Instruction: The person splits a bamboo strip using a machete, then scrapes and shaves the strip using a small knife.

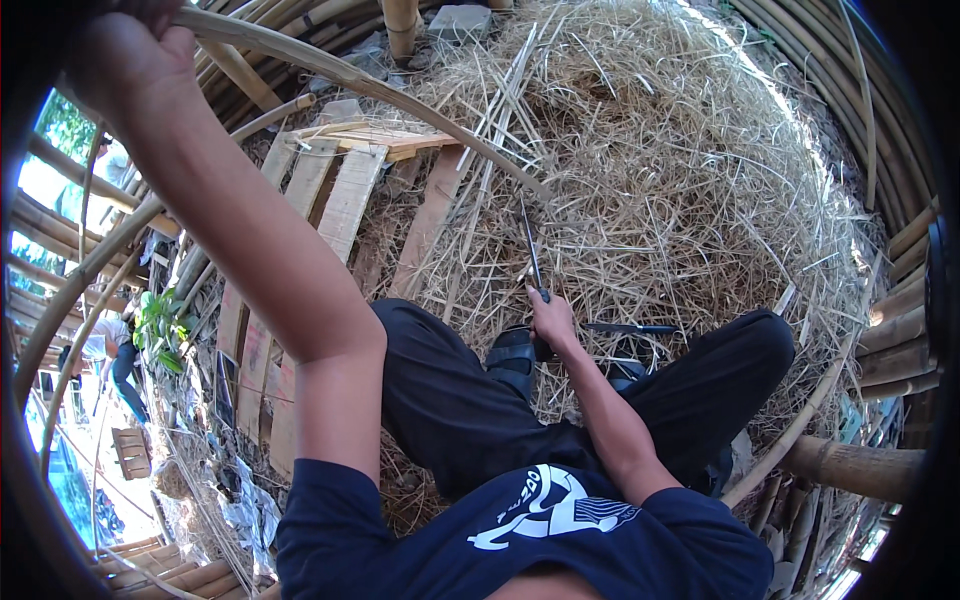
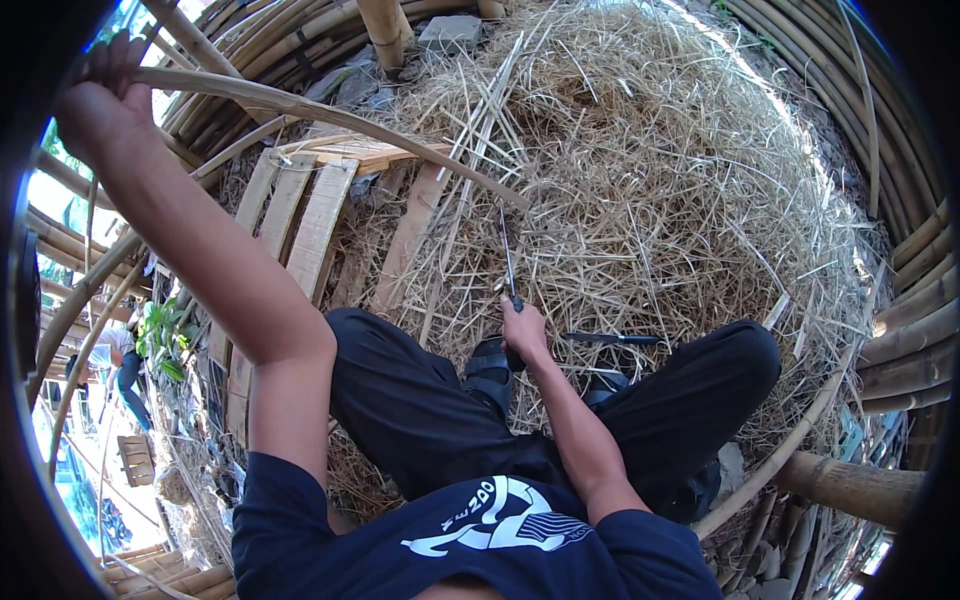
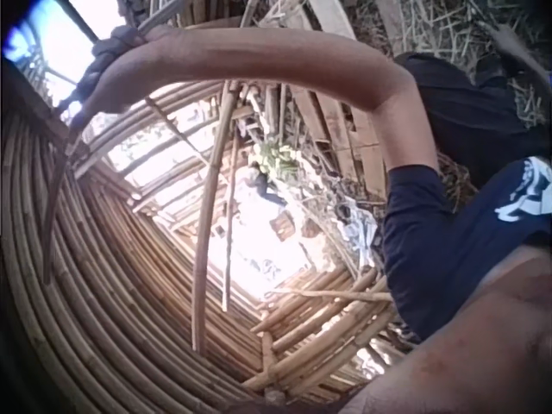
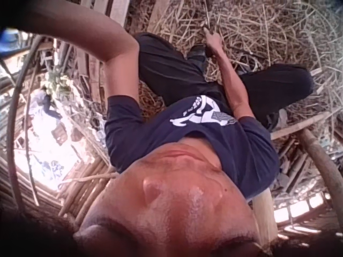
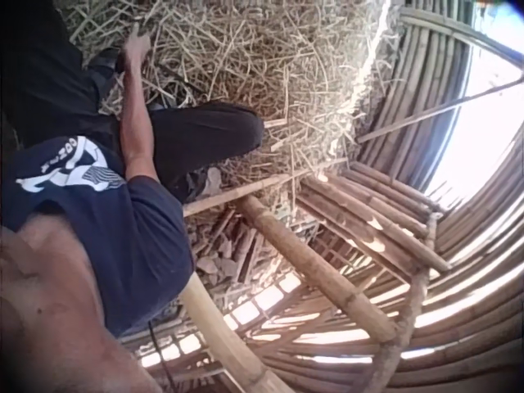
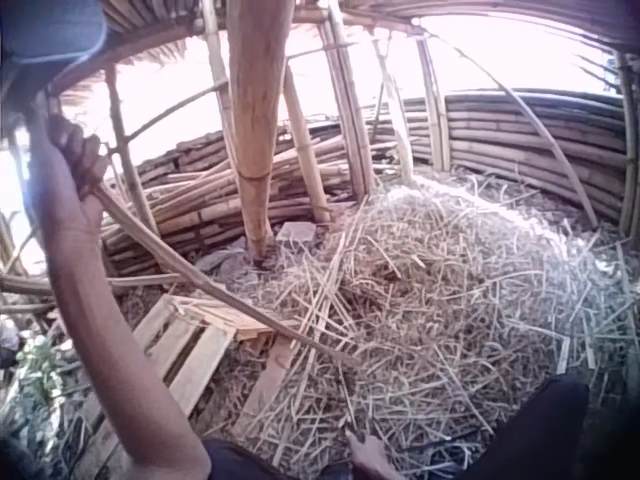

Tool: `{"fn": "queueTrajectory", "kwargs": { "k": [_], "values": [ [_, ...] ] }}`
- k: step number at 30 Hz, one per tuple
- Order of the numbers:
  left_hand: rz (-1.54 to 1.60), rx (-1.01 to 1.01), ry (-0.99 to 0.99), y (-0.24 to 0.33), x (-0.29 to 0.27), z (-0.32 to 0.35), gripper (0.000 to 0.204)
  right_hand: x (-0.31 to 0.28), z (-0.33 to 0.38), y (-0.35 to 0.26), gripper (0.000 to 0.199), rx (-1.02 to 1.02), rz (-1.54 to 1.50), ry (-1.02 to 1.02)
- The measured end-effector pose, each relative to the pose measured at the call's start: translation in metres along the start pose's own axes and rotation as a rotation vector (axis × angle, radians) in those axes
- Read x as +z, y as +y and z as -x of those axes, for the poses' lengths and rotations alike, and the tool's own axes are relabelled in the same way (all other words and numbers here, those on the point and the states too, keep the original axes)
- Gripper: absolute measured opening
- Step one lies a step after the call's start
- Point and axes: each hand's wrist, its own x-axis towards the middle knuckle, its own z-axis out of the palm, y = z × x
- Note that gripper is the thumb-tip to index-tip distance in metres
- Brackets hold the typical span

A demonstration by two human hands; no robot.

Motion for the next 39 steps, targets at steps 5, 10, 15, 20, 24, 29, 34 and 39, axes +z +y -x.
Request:
{"fn": "queueTrajectory", "kwargs": {
  "k": [5,10,15,20,24,29,34,39],
  "values": [
    [0.037,-0.12,-0.107,-0.012,0.038,0.029,0.057,-0.014,0.045,-0.013,0.047,-0.005,0.063,-0.078],
    [0.028,-0.15,-0.145,-0.042,0.049,0.043,0.057,-0.029,0.096,-0.017,0.05,-0.009,0.064,-0.163],
    [0.137,-0.259,-0.211,-0.078,0.058,0.058,0.056,-0.041,0.128,-0.024,0.045,-0.133,0.006,-0.203],
    [0.217,-0.328,-0.194,-0.094,0.081,0.077,0.056,-0.049,0.152,-0.039,0.039,-0.209,-0.208,-0.195],
    [0.241,-0.314,-0.226,-0.091,0.086,0.076,0.056,-0.048,0.15,-0.075,0.039,-0.33,-0.298,-0.15],
    [0.304,-0.392,-0.227,-0.093,0.094,0.082,0.057,-0.049,0.134,-0.119,0.043,-0.451,-0.311,-0.159],
    [0.304,-0.415,-0.223,-0.096,0.09,0.086,0.057,-0.038,0.119,-0.118,0.042,-0.437,-0.321,-0.186],
    [0.322,-0.415,-0.259,-0.087,0.088,0.087,0.056,-0.025,0.106,-0.095,0.042,-0.524,-0.21,-0.064]
  ]
}}
